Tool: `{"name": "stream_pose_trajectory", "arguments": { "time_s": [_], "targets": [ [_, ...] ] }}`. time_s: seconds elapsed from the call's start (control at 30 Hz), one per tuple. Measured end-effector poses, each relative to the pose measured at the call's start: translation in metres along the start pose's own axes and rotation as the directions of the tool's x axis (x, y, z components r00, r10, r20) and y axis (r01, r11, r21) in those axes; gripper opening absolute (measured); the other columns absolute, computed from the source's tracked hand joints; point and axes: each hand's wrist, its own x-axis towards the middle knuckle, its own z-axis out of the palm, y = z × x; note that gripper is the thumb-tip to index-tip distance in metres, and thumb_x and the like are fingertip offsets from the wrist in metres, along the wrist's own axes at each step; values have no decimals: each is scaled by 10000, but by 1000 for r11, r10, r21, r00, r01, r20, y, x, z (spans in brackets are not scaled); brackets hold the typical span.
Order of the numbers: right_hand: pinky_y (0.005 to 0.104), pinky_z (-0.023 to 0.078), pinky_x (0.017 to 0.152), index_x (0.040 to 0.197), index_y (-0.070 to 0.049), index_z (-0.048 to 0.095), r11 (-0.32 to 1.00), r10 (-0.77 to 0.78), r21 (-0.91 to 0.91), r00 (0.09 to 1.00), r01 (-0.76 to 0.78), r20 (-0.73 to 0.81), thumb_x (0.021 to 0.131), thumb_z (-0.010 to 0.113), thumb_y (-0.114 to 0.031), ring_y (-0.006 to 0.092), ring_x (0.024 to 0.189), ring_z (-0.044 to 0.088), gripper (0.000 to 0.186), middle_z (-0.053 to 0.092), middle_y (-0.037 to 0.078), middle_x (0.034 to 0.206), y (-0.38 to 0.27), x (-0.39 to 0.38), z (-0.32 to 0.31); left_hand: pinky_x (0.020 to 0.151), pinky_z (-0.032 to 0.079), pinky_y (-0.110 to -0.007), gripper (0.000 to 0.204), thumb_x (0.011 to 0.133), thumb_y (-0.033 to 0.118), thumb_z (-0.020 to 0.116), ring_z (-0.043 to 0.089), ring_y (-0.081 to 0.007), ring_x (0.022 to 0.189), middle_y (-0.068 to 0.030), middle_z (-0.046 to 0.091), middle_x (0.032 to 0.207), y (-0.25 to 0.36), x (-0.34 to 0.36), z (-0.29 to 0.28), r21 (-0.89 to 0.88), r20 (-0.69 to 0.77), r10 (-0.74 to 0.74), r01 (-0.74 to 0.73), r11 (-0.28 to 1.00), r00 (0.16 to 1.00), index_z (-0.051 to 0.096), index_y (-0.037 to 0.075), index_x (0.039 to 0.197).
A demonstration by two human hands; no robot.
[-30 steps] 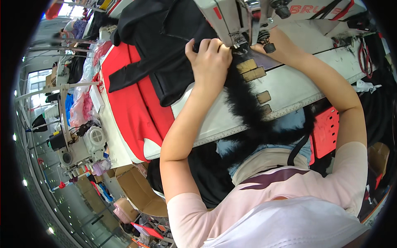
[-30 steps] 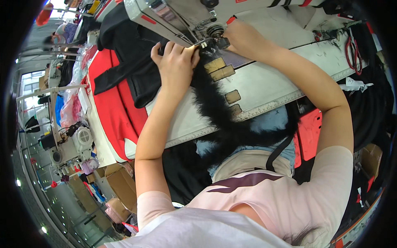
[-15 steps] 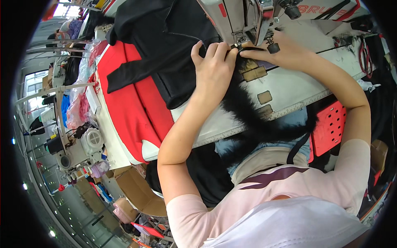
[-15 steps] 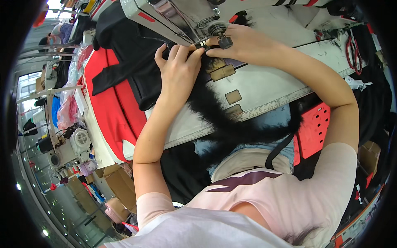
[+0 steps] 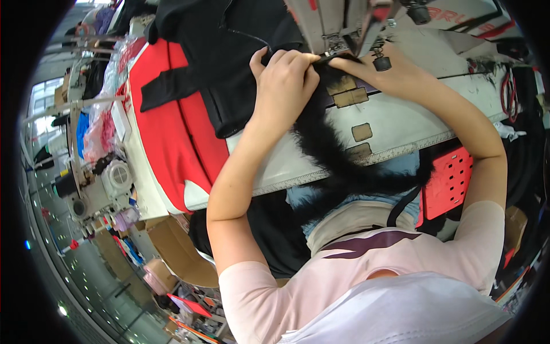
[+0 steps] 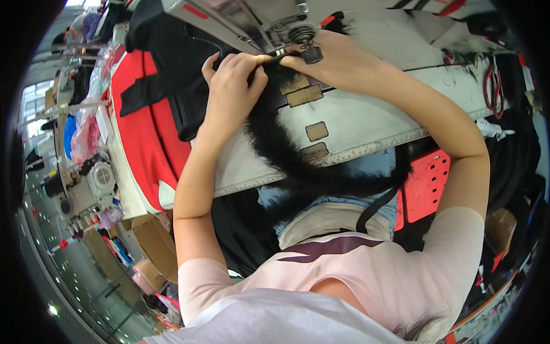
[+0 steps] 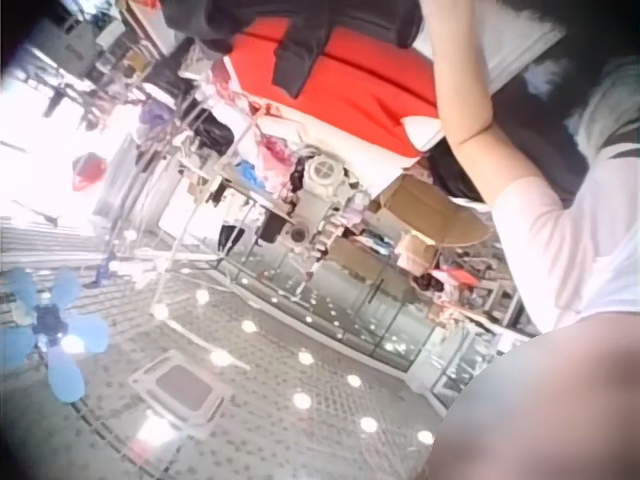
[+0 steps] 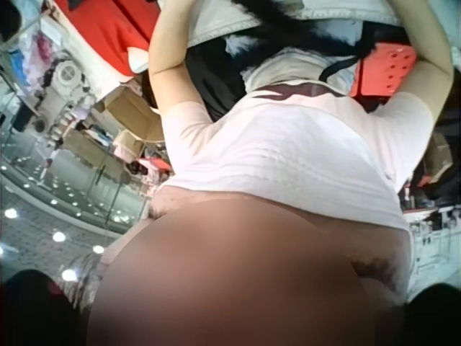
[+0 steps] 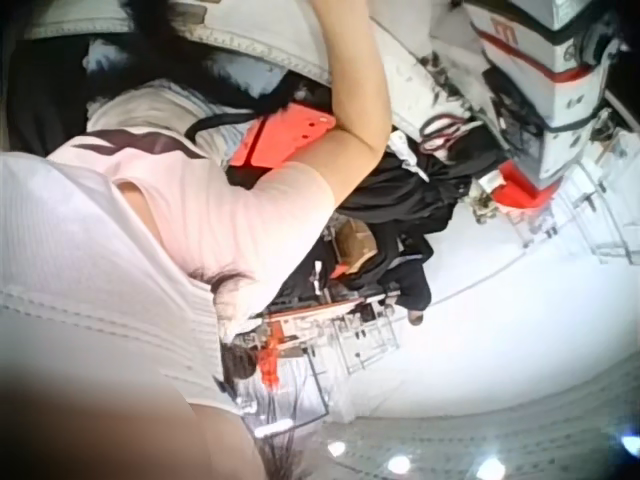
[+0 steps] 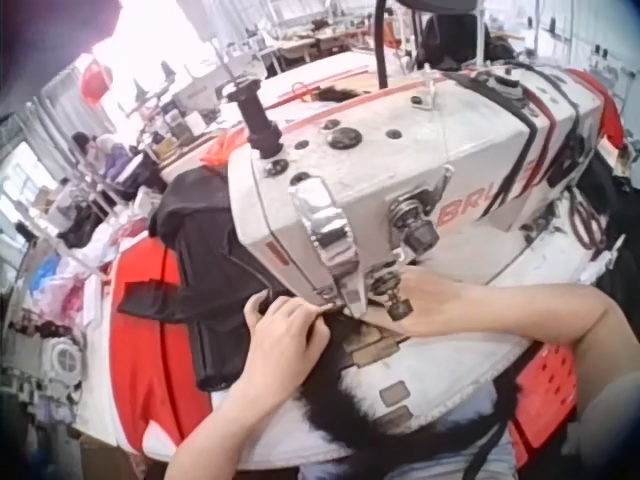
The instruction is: Sewing a strip of black fur trim onto a piece of black fabric using an industrial sewing machine.
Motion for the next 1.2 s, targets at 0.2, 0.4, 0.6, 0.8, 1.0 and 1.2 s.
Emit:
{"name": "stream_pose_trajectory", "arguments": {
  "time_s": [0.2, 0.4, 0.6, 0.8, 1.0, 1.2],
  "targets": [
    [254, 414, 650, 1429, -159, 455, 949, 316, -120, 865, -292, 389, 899, 599, -221, 63, 878, 570, 553, 594, -44, 1233, -17, 35, -41, 1017, 298, -534, 81, 827, 147, 657, 592, -189, 881, -3, 619, 809, 3, 0, -1, -103, 56, -47, 53, 993, 997, 700, 120, 891],
    [258, 407, 632, 1343, -128, 531, 972, -15, -233, 999, 25, 45, 928, 587, -183, 53, 924, 601, 422, 611, -38, 1253, -2, 2, -12, 1026, 276, -528, 145, 773, 220, 736, 575, -158, 880, 38, 557, 812, 19, -9, 13, 243, -100, 148, -120, 963, 984, 678, 135, 876],
    [408, 492, 749, 916, -44, 584, 910, 148, 413, 964, -45, -221, 835, 653, -147, 289, 892, 586, 148, 626, 86, 949, -2, 10, 8, 1012, 280, -476, 122, 775, 129, 687, 559, -130, 855, 33, 523, 794, 15, -11, 12, 343, -83, 195, -156, 926, 977, 674, 132, 895],
    [408, 469, 713, 866, -72, 617, 941, 304, 177, 949, -287, -77, 840, 675, -213, 297, 831, 562, 155, 612, 91, 794, -3, 6, 10, 1003, 287, -465, 180, 782, 118, 673, 570, -127, 876, 42, 563, 861, 4, -5, 17, 339, -87, 212, -171, 925, 973, 692, 137, 960],
    [393, 492, 654, 843, 11, 657, 932, 323, 164, 946, -322, 17, 863, 689, -190, 323, 741, 629, 205, 646, 140, 798, -1, 11, 0, 976, 304, -446, 132, 782, 129, 676, 575, -133, 929, 30, 585, 881, -3, 3, 20, 326, -20, 202, -185, 927, 979, 678, 153, 911],
    [429, 470, 702, 760, -62, 661, 903, 400, 213, 911, -373, -98, 831, 694, -249, 323, 763, 575, 203, 593, 114, 711, 3, 3, 12, 857, 336, -377, 107, 775, 150, 700, 553, -127, 871, 37, 553, 855, -4, 4, 19, 310, -20, 191, -175, 934, 981, 666, 164, 875]
  ]
}}
